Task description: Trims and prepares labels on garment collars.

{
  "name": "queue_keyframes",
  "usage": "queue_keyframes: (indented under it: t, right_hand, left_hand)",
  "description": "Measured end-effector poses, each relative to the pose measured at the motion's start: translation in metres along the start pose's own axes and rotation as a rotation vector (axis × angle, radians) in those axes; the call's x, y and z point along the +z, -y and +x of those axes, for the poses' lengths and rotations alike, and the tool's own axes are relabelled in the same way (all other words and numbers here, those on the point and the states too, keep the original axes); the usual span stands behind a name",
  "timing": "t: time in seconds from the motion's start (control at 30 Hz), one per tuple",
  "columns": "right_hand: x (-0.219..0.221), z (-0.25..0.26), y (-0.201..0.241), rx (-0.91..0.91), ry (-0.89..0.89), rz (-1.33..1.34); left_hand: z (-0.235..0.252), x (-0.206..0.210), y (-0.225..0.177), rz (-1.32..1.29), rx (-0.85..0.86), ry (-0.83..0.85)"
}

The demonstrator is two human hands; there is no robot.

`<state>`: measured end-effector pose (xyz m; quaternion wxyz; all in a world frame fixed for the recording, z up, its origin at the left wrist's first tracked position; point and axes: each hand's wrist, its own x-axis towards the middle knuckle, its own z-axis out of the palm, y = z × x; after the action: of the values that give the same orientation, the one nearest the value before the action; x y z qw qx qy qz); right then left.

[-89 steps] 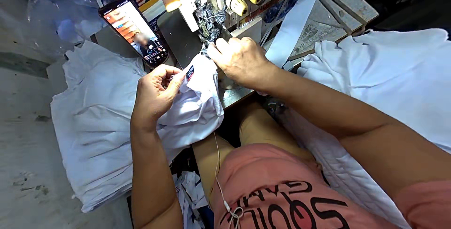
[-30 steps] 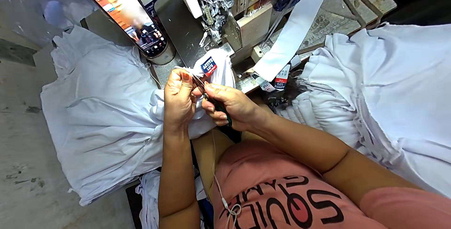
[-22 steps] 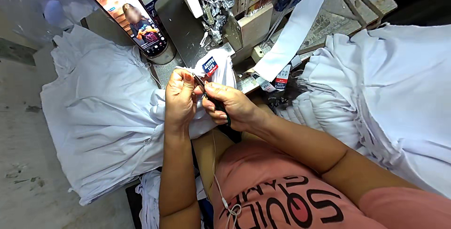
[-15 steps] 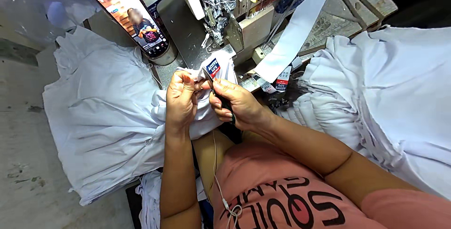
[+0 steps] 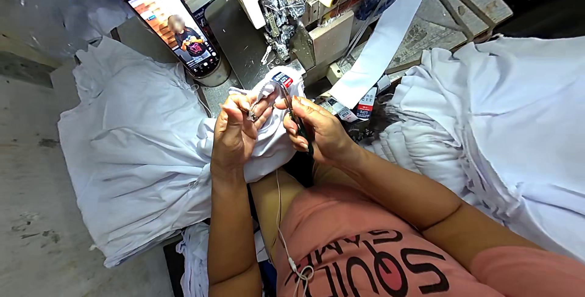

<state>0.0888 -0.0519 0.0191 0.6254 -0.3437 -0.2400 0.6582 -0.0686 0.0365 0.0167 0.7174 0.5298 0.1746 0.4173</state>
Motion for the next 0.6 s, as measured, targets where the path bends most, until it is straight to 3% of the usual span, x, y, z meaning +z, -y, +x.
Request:
queue_keyframes:
  t: [0.3,0.5,0.6]
  right_hand:
    - [-0.006,-0.007,-0.005,-0.009,0.071,-0.159]
    - [-0.018,-0.003,0.006,-0.269,0.008,-0.386]
    - [-0.026,0.005,0.012,-0.399,-0.046,-0.569]
  left_hand:
    - [0.001,-0.001,0.000,0.271,0.062,-0.095]
    - [-0.002,-0.004,-0.005,0.436,0.054,-0.073]
    - [-0.001,-0.003,-0.007,0.639,0.092,-0.095]
